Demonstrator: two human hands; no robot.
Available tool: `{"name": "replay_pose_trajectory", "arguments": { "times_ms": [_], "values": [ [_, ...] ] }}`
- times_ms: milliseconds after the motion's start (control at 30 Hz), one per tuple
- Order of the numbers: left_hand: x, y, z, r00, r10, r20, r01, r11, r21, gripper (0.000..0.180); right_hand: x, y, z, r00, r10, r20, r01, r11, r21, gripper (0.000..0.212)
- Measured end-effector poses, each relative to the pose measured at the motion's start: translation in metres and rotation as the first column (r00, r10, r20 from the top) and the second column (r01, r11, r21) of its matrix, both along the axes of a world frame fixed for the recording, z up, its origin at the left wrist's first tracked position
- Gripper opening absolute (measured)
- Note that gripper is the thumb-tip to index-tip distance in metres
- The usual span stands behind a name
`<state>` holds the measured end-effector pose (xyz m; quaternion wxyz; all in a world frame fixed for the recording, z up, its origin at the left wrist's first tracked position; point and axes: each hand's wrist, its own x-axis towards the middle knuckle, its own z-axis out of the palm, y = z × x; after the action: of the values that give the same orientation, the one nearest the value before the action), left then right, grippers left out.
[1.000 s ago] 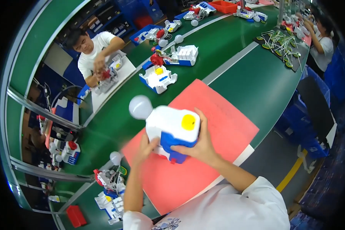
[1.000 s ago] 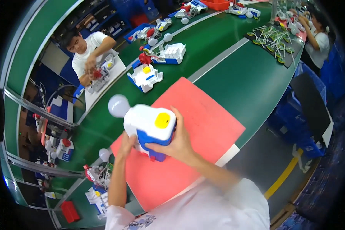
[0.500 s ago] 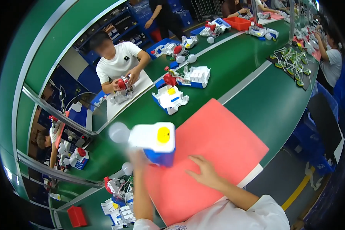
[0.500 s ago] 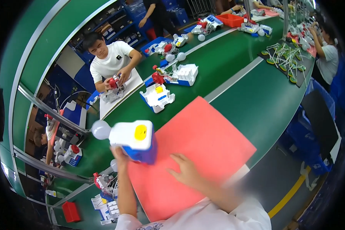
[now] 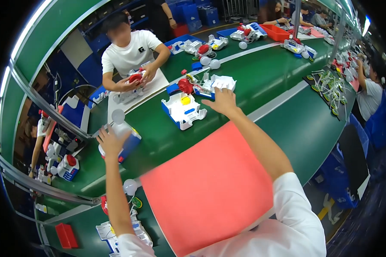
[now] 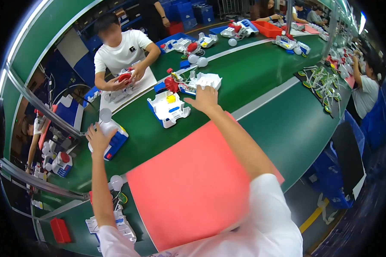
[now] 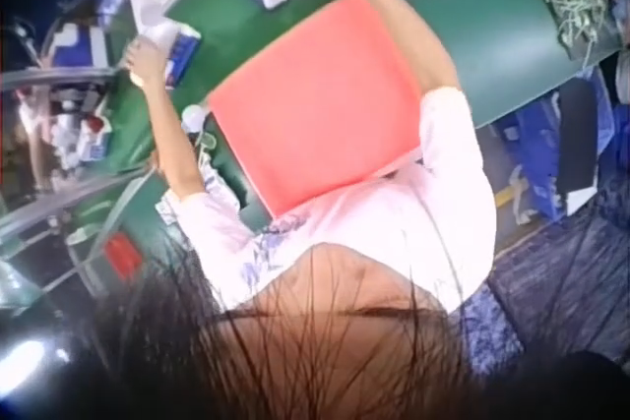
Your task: The recorder is assembling the internal electronics and plastic housing of a toy vehicle on a production line.
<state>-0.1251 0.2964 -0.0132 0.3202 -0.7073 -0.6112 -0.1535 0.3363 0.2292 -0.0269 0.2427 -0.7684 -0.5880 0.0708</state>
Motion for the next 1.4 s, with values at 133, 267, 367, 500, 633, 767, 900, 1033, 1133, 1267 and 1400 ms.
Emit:
{"name": "replay_pose_trajectory", "arguments": {
  "times_ms": [133, 267, 367, 500, 633, 767, 900, 1033, 1133, 1267, 1400],
  "values": [
    [0.081, -0.055, -0.016, 0.796, -0.372, 0.477, 0.365, 0.924, 0.110, 0.066, -0.043, 0.043, -0.034, 0.970, -0.138, 0.198, 0.182, 0.956, -0.229, 0.095],
    [0.116, -0.085, -0.043, 0.625, -0.339, 0.703, 0.465, 0.885, 0.013, 0.043, -0.062, 0.058, -0.073, 0.959, -0.053, 0.279, 0.027, 0.995, 0.097, 0.059],
    [0.100, -0.082, -0.078, 0.530, -0.333, 0.780, 0.482, 0.875, 0.045, 0.036, -0.082, 0.040, -0.054, 0.983, 0.161, 0.084, -0.173, 0.971, 0.164, 0.058],
    [0.081, -0.075, -0.092, 0.077, 0.029, 0.997, 0.592, 0.803, -0.069, 0.035, -0.063, -0.006, -0.045, 0.942, 0.333, 0.043, -0.320, 0.853, 0.413, 0.054],
    [0.069, -0.093, -0.052, -0.140, 0.261, 0.955, 0.646, 0.755, -0.112, 0.039, -0.038, -0.097, -0.027, 0.844, 0.500, -0.195, -0.391, 0.822, 0.413, 0.051],
    [0.045, -0.117, -0.053, 0.098, 0.203, 0.974, 0.685, 0.697, -0.214, 0.040, -0.024, -0.202, 0.004, 0.684, 0.674, -0.280, -0.622, 0.739, 0.259, 0.051],
    [0.063, -0.164, -0.033, 0.429, -0.114, 0.896, 0.760, 0.582, -0.290, 0.053, 0.008, -0.276, -0.002, 0.651, 0.722, -0.234, -0.724, 0.683, 0.093, 0.054],
    [0.087, -0.196, -0.010, 0.504, -0.301, 0.809, 0.864, 0.180, -0.471, 0.065, 0.021, -0.287, -0.001, 0.656, 0.643, -0.395, -0.720, 0.690, -0.072, 0.058],
    [0.087, -0.197, -0.021, 0.545, -0.358, 0.758, 0.834, 0.133, -0.536, 0.051, 0.017, -0.267, 0.044, 0.631, 0.698, -0.338, -0.772, 0.521, -0.365, 0.061],
    [0.069, -0.219, -0.005, 0.634, -0.191, 0.749, 0.752, -0.074, -0.655, 0.033, -0.010, -0.194, 0.084, 0.606, 0.747, -0.273, -0.794, 0.550, -0.260, 0.045],
    [0.084, -0.248, 0.030, 0.775, 0.058, 0.629, 0.596, -0.399, -0.697, 0.041, -0.096, -0.078, 0.039, 0.646, 0.756, -0.104, -0.760, 0.649, -0.005, 0.084]
  ]
}}
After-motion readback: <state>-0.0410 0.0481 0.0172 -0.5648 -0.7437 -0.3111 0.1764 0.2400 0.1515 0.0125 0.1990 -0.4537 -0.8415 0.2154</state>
